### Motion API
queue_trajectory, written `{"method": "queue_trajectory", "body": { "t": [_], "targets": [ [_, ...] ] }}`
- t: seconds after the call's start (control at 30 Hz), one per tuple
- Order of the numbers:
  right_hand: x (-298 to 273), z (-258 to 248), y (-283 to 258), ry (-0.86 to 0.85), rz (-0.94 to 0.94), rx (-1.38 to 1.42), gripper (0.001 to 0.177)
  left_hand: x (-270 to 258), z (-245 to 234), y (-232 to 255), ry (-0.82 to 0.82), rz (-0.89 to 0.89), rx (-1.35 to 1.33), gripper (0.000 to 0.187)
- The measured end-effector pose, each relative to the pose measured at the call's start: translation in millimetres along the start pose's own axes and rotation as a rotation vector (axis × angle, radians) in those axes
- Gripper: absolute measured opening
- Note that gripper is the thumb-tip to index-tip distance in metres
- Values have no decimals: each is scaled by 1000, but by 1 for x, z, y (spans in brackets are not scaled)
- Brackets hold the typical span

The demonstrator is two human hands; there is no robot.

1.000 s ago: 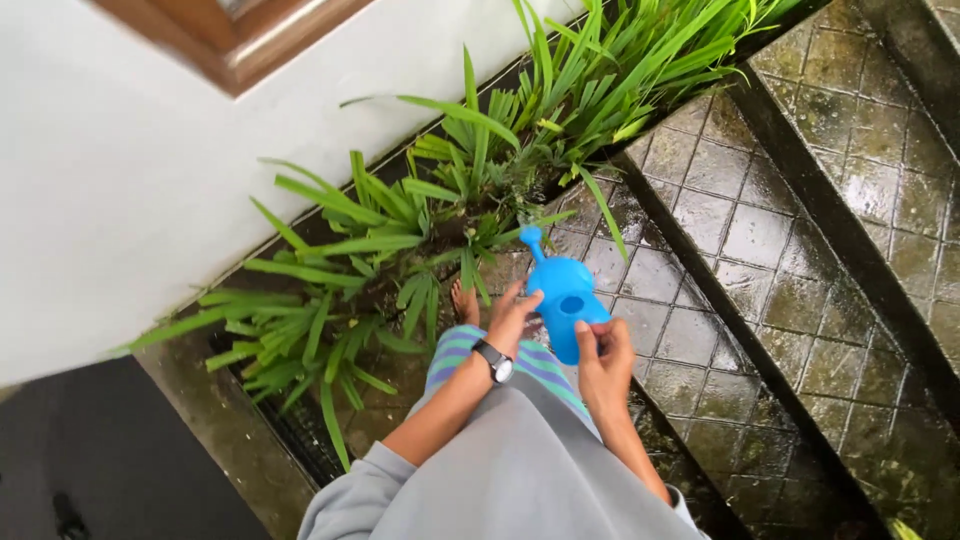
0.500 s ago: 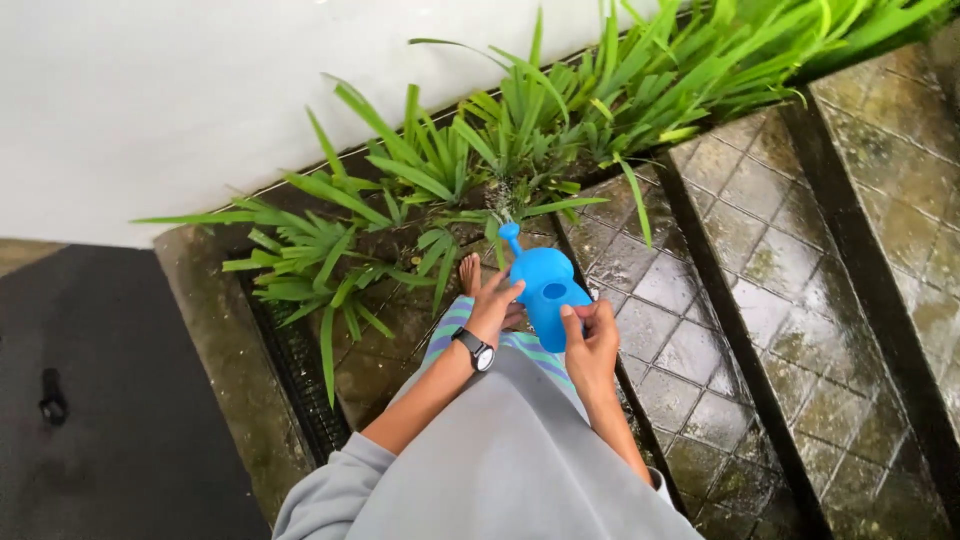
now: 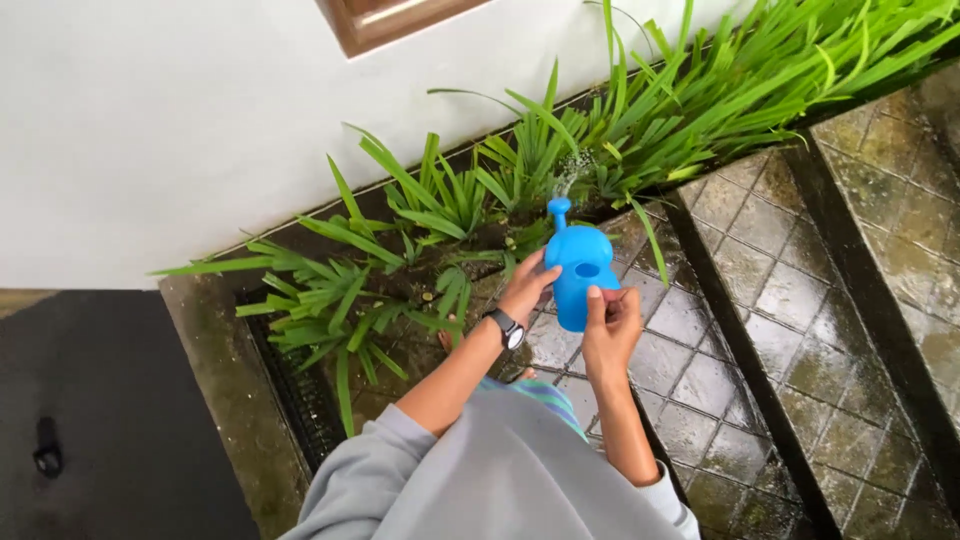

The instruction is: Watering plants in a garden bed using a small watering can that is refilled from a larger bucket.

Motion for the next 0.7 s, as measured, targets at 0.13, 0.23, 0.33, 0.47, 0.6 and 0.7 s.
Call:
{"method": "queue_trajectory", "body": {
  "t": [0.13,0.23,0.33,0.47,0.6,0.7],
  "targets": [
    [-10,27,13,-41,109,-36,20,-5,-43,8,66,-99,1,85],
    [-27,35,22,-23,180,-48,19,-9,-71,-16,102,-127,-8,92],
    [-51,27,35,39,249,-56,17,-2,-90,-67,144,-149,-29,86],
    [-79,20,33,90,297,-100,15,-11,-89,-88,75,-188,-39,91],
    [-86,20,38,29,259,-111,12,-21,-97,-85,100,-225,-27,88],
    [-87,20,30,-9,248,-80,13,-37,-101,-71,93,-254,-22,87]
  ]
}}
Point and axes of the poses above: each hand's wrist, its own x-axis towards the middle knuckle, its own z-axis out of the palm, y = z × x, the point moved 1 cm from there along x, towards the middle knuckle, and after that the axes turned 6 degrees about x, right-handed, at the moved point
